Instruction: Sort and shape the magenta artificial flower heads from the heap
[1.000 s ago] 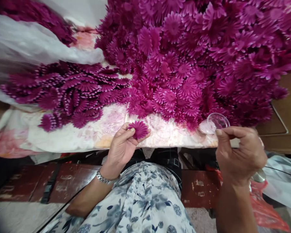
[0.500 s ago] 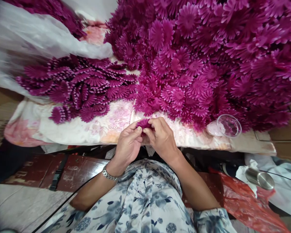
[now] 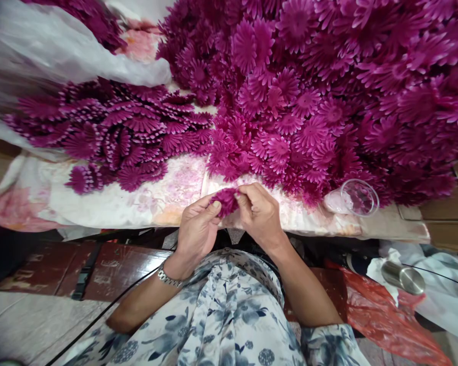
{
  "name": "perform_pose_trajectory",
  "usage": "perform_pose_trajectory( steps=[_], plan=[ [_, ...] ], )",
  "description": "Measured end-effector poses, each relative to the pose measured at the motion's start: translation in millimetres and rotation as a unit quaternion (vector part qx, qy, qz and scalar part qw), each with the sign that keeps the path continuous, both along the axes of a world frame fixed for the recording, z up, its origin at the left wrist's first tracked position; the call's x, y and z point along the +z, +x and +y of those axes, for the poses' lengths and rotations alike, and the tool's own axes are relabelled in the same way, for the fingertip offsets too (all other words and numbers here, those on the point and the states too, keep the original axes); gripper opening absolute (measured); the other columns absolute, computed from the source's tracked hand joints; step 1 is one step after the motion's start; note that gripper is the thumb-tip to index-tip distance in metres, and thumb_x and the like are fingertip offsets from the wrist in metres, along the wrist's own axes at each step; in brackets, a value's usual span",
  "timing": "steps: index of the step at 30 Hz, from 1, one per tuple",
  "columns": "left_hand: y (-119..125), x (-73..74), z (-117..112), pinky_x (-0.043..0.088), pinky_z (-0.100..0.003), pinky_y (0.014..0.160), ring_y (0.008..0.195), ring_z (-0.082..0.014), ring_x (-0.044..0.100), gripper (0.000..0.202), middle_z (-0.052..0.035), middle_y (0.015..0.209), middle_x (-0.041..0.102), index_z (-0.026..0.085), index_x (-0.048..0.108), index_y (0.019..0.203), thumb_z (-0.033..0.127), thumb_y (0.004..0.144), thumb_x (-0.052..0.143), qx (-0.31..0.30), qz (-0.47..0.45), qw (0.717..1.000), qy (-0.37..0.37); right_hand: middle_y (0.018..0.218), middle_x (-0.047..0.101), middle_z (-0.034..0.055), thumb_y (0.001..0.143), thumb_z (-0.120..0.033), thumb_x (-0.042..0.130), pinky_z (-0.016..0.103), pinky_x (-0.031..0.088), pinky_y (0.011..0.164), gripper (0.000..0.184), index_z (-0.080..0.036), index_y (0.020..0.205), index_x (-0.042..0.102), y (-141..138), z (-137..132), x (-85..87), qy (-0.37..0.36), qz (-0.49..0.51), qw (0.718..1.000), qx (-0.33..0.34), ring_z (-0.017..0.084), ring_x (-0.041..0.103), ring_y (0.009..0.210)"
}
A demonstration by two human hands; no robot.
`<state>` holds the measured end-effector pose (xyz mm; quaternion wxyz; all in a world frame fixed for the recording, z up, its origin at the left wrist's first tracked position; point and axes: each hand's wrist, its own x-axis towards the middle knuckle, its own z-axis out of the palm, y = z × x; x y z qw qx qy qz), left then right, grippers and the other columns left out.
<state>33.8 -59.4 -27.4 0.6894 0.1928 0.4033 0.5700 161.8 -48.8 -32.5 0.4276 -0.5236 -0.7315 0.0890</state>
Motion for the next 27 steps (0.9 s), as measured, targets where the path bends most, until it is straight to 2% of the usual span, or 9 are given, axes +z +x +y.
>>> perform_pose_trajectory(
  steps=[3, 6, 9, 12, 15, 19, 21, 23, 27],
  plan=[
    [-5, -0.1, 2, 0.05, -0.031, 0.082, 0.077, -0.0162, 0.067, 0.022, -0.0045, 0.078, 0.073, 0.016, 0.074, 0.079, 0.026, 0.061, 0.078, 0.023, 0.011, 1.0, 0.005, 0.084, 0.06, 0.0063, 0.086, -0.014, 0.047, 0.03, 0.05, 0.073, 0.018, -0.017, 0.096, 0.062, 14, 2, -1.2, 0.032, -0.107, 0.991, -0.076, 0.017, 0.058, 0.08],
    [-9, -1.1, 4, 0.051, -0.029, 0.081, 0.075, -0.0138, 0.066, 0.02, -0.0037, 0.08, 0.073, 0.016, 0.073, 0.081, 0.024, 0.064, 0.075, 0.031, 0.014, 0.999, 0.003, 0.098, 0.058, 0.0113, 0.085, -0.022, 0.052, 0.037, 0.049, 0.082, 0.023, -0.017, 0.105, 0.062, 18, 0, 3.1, 0.034, -0.161, 0.98, -0.107, 0.022, 0.055, 0.094],
    [-8, 0.0, 3, 0.051, -0.028, 0.078, 0.073, -0.0132, 0.065, 0.017, -0.0033, 0.078, 0.073, 0.016, 0.073, 0.079, 0.025, 0.065, 0.074, 0.011, 0.007, 1.0, 0.002, 0.09, 0.058, 0.0091, 0.084, -0.025, 0.057, 0.033, 0.049, 0.079, 0.02, -0.015, 0.1, 0.062, 6, -4, 9.0, 0.02, -0.099, 0.994, -0.046, 0.019, 0.056, 0.087],
    [-5, 3.0, 0, 0.052, -0.03, 0.078, 0.074, -0.0156, 0.066, 0.019, -0.0046, 0.078, 0.072, 0.015, 0.072, 0.08, 0.027, 0.065, 0.074, -0.026, -0.01, 0.999, -0.02, 0.073, 0.055, 0.0016, 0.083, -0.025, 0.059, 0.026, 0.048, 0.066, 0.008, -0.017, 0.084, 0.058, -8, -3, 9.3, -0.035, -0.025, 0.998, 0.042, 0.014, 0.054, 0.07],
    [-4, 4.3, -1, 0.05, -0.033, 0.084, 0.085, -0.0195, 0.067, 0.027, -0.0071, 0.085, 0.073, 0.015, 0.073, 0.087, 0.027, 0.063, 0.075, -0.036, -0.019, 0.999, -0.028, 0.068, 0.051, -0.002, 0.082, -0.019, 0.059, 0.023, 0.044, 0.059, 0.008, -0.018, 0.077, 0.054, -16, 0, 5.4, -0.065, 0.014, 0.996, 0.059, 0.011, 0.051, 0.063],
    [-4, 1.5, -1, 0.049, -0.033, 0.087, 0.091, -0.0208, 0.065, 0.029, -0.007, 0.089, 0.073, 0.016, 0.073, 0.088, 0.028, 0.061, 0.077, -0.032, -0.008, 0.999, -0.014, 0.07, 0.052, -0.0009, 0.086, -0.016, 0.052, 0.023, 0.042, 0.059, 0.006, -0.017, 0.08, 0.054, -14, 2, 3.3, -0.044, 0.01, 0.997, 0.056, 0.01, 0.051, 0.064],
    [-5, -1.0, -1, 0.049, -0.032, 0.084, 0.086, -0.0195, 0.066, 0.028, -0.0061, 0.084, 0.074, 0.016, 0.074, 0.087, 0.029, 0.062, 0.076, -0.018, 0.006, 1.0, -0.006, 0.07, 0.053, -0.0002, 0.087, -0.015, 0.049, 0.023, 0.042, 0.059, 0.008, -0.017, 0.082, 0.056, -6, 2, 3.6, -0.018, 0.004, 0.999, 0.031, 0.011, 0.051, 0.063],
    [-7, -3.7, 1, 0.05, -0.03, 0.079, 0.077, -0.0166, 0.066, 0.024, -0.0046, 0.077, 0.073, 0.016, 0.073, 0.082, 0.029, 0.063, 0.076, 0.008, 0.017, 1.0, 0.001, 0.071, 0.054, 0.0013, 0.088, -0.015, 0.048, 0.025, 0.044, 0.062, 0.011, -0.017, 0.085, 0.058, 5, 1, 4.2, 0.016, -0.032, 0.999, -0.023, 0.012, 0.052, 0.066],
    [-13, -6.8, 5, 0.05, -0.026, 0.074, 0.069, -0.0128, 0.063, 0.019, -0.0026, 0.073, 0.072, 0.015, 0.072, 0.077, 0.028, 0.064, 0.076, 0.045, 0.034, 0.998, -0.001, 0.088, 0.059, 0.0093, 0.086, -0.023, 0.052, 0.035, 0.045, 0.076, 0.016, -0.016, 0.096, 0.063, 24, -2, 6.5, 0.041, -0.188, 0.973, -0.123, 0.02, 0.053, 0.085]
  ],
)
